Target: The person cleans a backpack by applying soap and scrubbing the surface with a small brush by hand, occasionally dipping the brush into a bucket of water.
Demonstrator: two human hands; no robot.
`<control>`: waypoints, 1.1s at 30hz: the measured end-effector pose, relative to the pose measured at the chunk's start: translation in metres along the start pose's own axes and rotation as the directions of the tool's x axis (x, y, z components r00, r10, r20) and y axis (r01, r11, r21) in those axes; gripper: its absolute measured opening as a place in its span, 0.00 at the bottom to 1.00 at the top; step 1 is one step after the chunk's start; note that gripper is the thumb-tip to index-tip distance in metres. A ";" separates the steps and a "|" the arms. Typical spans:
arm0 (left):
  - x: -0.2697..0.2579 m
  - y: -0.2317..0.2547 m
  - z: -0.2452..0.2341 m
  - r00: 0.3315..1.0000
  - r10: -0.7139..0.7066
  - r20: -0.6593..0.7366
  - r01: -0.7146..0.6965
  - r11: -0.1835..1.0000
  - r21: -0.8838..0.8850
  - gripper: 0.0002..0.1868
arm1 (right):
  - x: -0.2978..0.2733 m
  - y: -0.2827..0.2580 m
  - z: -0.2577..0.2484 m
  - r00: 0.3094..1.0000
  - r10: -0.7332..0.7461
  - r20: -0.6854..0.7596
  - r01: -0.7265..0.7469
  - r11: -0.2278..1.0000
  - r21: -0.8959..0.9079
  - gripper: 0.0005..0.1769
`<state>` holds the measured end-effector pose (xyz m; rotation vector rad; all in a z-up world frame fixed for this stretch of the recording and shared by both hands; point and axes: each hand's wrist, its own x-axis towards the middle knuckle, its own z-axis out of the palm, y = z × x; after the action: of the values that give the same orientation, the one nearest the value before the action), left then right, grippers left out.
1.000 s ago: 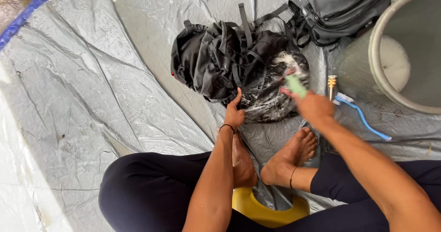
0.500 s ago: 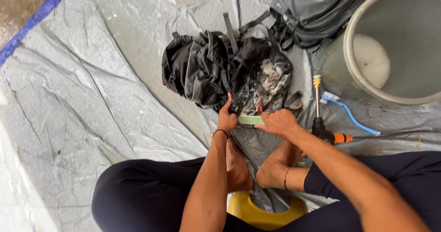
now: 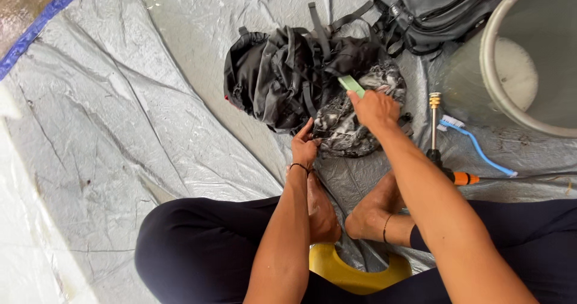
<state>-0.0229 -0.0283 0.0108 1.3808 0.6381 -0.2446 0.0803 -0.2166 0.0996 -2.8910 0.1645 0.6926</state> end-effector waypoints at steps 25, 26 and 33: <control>-0.001 0.006 0.007 0.992 -0.104 -0.074 0.100 0.993 -0.058 0.37 | -0.054 0.063 0.046 0.996 -0.002 -0.087 -0.013 0.986 -0.168 0.43; -0.003 0.004 0.008 0.989 -0.115 -0.088 0.111 0.993 -0.047 0.36 | -0.076 0.060 0.058 0.993 -0.119 0.019 0.120 0.975 -0.188 0.43; 0.000 0.011 0.021 0.983 0.042 -0.178 -0.011 0.985 0.172 0.32 | -0.021 0.118 0.001 0.981 0.186 -0.059 -0.191 0.976 -0.108 0.54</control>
<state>-0.0119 -0.0460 0.0213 1.5876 0.7632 -0.1557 0.0441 -0.3306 0.0932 -3.0297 0.4244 0.6824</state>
